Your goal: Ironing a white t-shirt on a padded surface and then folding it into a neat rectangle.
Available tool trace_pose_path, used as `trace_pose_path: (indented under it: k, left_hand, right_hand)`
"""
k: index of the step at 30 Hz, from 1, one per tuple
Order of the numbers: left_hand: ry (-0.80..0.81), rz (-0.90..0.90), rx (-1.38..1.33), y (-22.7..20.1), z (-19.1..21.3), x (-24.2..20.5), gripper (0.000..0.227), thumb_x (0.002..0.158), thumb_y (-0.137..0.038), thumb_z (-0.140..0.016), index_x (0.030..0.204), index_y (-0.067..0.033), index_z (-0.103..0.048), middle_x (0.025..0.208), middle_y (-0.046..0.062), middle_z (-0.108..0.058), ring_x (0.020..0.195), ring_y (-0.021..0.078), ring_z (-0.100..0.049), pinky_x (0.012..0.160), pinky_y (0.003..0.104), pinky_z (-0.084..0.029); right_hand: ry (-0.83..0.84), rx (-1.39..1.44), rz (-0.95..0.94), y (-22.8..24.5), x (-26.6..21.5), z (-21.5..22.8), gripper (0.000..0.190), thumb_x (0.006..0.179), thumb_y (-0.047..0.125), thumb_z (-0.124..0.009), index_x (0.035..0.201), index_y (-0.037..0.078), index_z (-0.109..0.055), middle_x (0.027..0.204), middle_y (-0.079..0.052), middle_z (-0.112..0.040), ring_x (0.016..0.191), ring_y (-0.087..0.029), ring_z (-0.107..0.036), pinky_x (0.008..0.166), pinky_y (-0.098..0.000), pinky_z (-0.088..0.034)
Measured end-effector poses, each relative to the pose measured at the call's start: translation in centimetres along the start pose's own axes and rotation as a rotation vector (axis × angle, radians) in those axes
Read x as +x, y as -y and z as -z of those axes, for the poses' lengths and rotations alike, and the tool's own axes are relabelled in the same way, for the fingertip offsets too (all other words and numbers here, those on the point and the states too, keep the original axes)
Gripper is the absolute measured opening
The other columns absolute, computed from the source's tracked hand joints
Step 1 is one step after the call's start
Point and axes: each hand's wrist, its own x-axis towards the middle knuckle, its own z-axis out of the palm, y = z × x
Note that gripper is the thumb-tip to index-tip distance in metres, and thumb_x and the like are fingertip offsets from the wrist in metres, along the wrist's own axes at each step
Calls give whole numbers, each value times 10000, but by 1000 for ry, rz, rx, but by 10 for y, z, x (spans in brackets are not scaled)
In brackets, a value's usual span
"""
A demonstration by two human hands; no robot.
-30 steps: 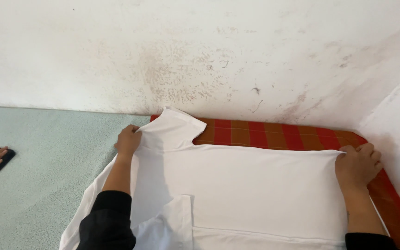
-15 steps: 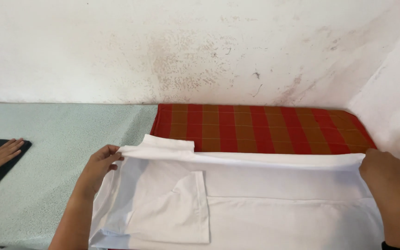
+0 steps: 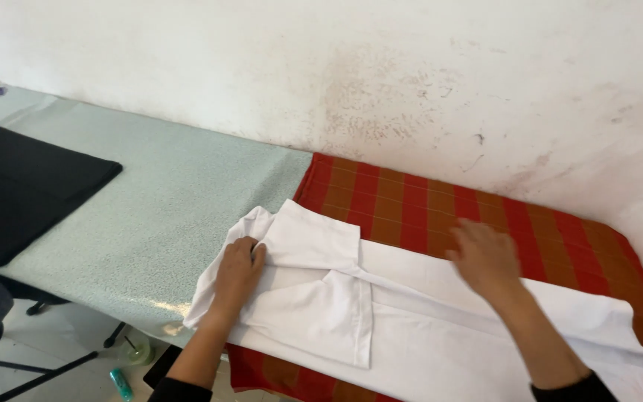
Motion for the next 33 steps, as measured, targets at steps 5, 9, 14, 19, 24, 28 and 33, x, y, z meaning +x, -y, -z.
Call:
trace_pose_path:
  k: [5, 9, 14, 19, 24, 28, 33]
  left_hand:
    - [-102, -92, 43, 15, -16, 3, 321, 1053, -258, -396, 1145, -71, -641, 1002, 156, -643, 1043, 317, -625, 905, 419, -537]
    - [-165, -135, -4, 25, -25, 8, 288, 1020, -214, -402, 1134, -89, -636, 993, 153, -642, 1026, 316, -623, 888, 414, -546]
    - [-239, -138, 34, 37, -37, 17, 247, 1001, -229, -411, 1080, -135, -625, 943, 96, -612, 986, 271, -621, 861, 373, -543]
    - [-251, -153, 14, 51, -54, 27, 242, 989, -258, -414, 1040, -152, -626, 909, 79, -600, 966, 262, -618, 849, 368, -539]
    - [-275, -53, -166, 33, -28, 14, 232, 973, -223, -418, 1101, -167, -603, 1056, 98, -610, 1073, 291, -624, 937, 402, -542]
    - [-323, -108, -477, 20, -17, 9, 232, 985, -131, -384, 1125, -69, -559, 1130, 97, -564, 1088, 252, -547, 964, 373, -429]
    - [-344, -161, -178, 32, -36, 59, 306, 1006, -153, -400, 1277, -121, -539, 1085, 92, -650, 965, 319, -510, 810, 461, -454]
  right_hand:
    - [95, 574, 446, 154, 41, 34, 547, 1007, 307, -535, 1507, 89, -492, 1581, -170, -464, 1513, -371, -348, 1208, -530, -337]
    - [242, 714, 353, 219, 88, 25, 695, 1028, 420, -558, 1610, 111, -337, 1617, -160, -402, 1538, -332, -299, 1211, -500, -357]
    - [187, 626, 342, 240, 158, -38, 552, 881, 488, -735, 1344, 214, -610, 1263, -56, -645, 1271, -277, -538, 1038, -468, -471]
    - [101, 598, 431, 231, 115, 28, 380, 954, 333, -656, 1251, 97, -656, 1255, -166, -631, 1217, -337, -627, 975, -455, -552]
    - [-54, 478, 781, 221, 25, 62, 341, 972, 193, -602, 1302, 105, -587, 1187, -164, -716, 1126, -372, -688, 944, -488, -574]
    - [-56, 434, 942, 240, -35, -5, 192, 888, 215, -671, 1025, 186, -539, 925, -56, -668, 811, -311, -660, 543, -511, -479]
    - [-451, 98, 1063, 263, -73, -60, 120, 917, 70, -591, 1031, 100, -608, 858, -107, -657, 717, -309, -619, 618, -432, -467]
